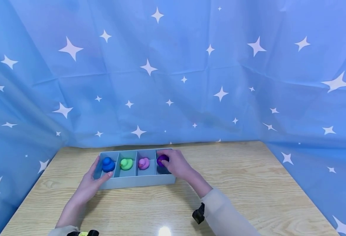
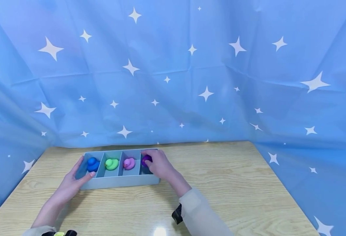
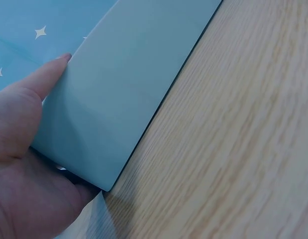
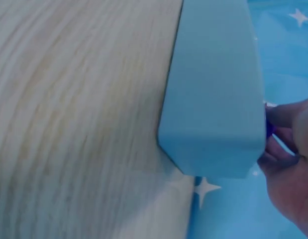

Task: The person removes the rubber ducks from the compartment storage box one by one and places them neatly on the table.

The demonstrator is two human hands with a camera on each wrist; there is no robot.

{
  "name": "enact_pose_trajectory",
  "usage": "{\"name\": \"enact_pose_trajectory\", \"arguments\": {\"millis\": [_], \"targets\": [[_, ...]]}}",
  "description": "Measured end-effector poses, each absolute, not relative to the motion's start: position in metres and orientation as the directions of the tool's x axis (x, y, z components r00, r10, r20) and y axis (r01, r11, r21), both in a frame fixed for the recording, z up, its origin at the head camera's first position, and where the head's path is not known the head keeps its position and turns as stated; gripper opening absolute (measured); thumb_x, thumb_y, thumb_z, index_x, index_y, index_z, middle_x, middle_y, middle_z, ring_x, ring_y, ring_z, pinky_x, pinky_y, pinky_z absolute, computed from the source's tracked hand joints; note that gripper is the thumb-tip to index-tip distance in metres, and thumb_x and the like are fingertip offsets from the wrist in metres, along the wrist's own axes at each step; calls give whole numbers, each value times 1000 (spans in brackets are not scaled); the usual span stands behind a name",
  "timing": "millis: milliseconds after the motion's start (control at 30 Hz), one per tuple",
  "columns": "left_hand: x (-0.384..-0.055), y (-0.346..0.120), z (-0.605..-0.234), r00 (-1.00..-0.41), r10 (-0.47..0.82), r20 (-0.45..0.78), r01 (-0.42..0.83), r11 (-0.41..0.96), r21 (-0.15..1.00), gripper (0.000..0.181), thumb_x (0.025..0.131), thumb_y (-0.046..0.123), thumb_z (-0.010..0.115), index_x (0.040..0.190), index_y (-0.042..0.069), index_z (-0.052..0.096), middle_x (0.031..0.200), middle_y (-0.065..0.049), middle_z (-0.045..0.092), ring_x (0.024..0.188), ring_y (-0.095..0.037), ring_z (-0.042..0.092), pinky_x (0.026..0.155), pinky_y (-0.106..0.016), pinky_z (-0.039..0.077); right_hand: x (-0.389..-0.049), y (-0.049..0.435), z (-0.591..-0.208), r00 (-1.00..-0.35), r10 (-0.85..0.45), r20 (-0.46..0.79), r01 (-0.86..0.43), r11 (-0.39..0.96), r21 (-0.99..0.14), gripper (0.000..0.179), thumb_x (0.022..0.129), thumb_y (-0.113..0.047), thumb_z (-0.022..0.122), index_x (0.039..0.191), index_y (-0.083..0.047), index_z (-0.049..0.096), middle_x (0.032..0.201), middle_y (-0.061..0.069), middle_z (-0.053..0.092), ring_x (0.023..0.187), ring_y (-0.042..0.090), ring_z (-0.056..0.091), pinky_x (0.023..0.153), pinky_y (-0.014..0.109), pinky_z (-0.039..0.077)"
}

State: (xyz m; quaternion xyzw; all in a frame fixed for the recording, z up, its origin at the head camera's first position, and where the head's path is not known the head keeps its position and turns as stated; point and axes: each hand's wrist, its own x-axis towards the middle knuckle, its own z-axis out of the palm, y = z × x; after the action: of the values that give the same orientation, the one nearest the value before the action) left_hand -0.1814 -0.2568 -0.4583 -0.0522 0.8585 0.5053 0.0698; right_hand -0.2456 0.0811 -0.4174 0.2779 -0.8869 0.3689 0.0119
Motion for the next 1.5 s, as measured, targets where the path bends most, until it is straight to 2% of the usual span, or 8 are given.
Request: {"name": "enact_pose_trajectory", "arguments": {"millis": [133, 333, 633, 933, 1300, 1500], "targets": [[-182, -256, -459, -985, -17, -173, -160, 483, 861, 106, 97, 52, 66, 164, 26, -12, 170, -22, -4, 152, -52, 0, 113, -76, 12, -243, 88, -407, -854, -436, 284, -500, 538, -678, 38, 96, 5, 66, 134, 1, 66, 126, 16, 69, 111, 29, 67, 89, 38, 58], [-181, -255, -458, -983, -20, -181, -169, 473, 865, 107, 97, 52, 67, 164, 26, -11, 170, -22, -4, 152, -51, -1, 113, -76, 12, -244, 106, -394, -840, -362, 405, -542, 506, -671, 38, 89, 14, 69, 127, 6, 68, 121, 20, 70, 116, 35, 67, 96, 42, 55], [-181, -257, -459, -984, -18, -176, -164, 469, 868, 106, 97, 51, 67, 165, 25, -11, 169, -23, -5, 152, -51, 0, 114, -75, 13, -246, 137, -400, -839, -317, 441, -543, 507, -669, 34, 86, 18, 70, 119, 12, 70, 126, 23, 67, 121, 39, 62, 99, 38, 52], [-181, -258, -455, -984, -13, -180, -165, 461, 872, 106, 97, 52, 67, 164, 28, -12, 170, -22, -5, 152, -52, -2, 113, -77, 10, -241, 163, -429, -894, -289, 343, -448, 592, -670, 32, 79, 20, 71, 110, 13, 73, 121, 21, 69, 115, 40, 66, 96, 38, 54], [-182, -257, -454, -983, -5, -184, -165, 464, 871, 106, 97, 52, 67, 164, 28, -11, 169, -24, -4, 151, -53, -2, 113, -76, 10, -240, 173, -450, -896, -350, 273, -442, 642, -627, 37, 71, 22, 63, 102, 8, 76, 118, 16, 70, 114, 41, 65, 94, 43, 56], [-184, -257, -453, -981, -11, -193, -175, 473, 864, 106, 97, 52, 67, 164, 27, -11, 169, -25, -3, 151, -53, -2, 113, -76, 10, -242, 172, -456, -903, -350, 251, -428, 666, -611, 38, 70, 20, 64, 103, 6, 77, 120, 13, 70, 116, 39, 65, 97, 45, 55]]}}
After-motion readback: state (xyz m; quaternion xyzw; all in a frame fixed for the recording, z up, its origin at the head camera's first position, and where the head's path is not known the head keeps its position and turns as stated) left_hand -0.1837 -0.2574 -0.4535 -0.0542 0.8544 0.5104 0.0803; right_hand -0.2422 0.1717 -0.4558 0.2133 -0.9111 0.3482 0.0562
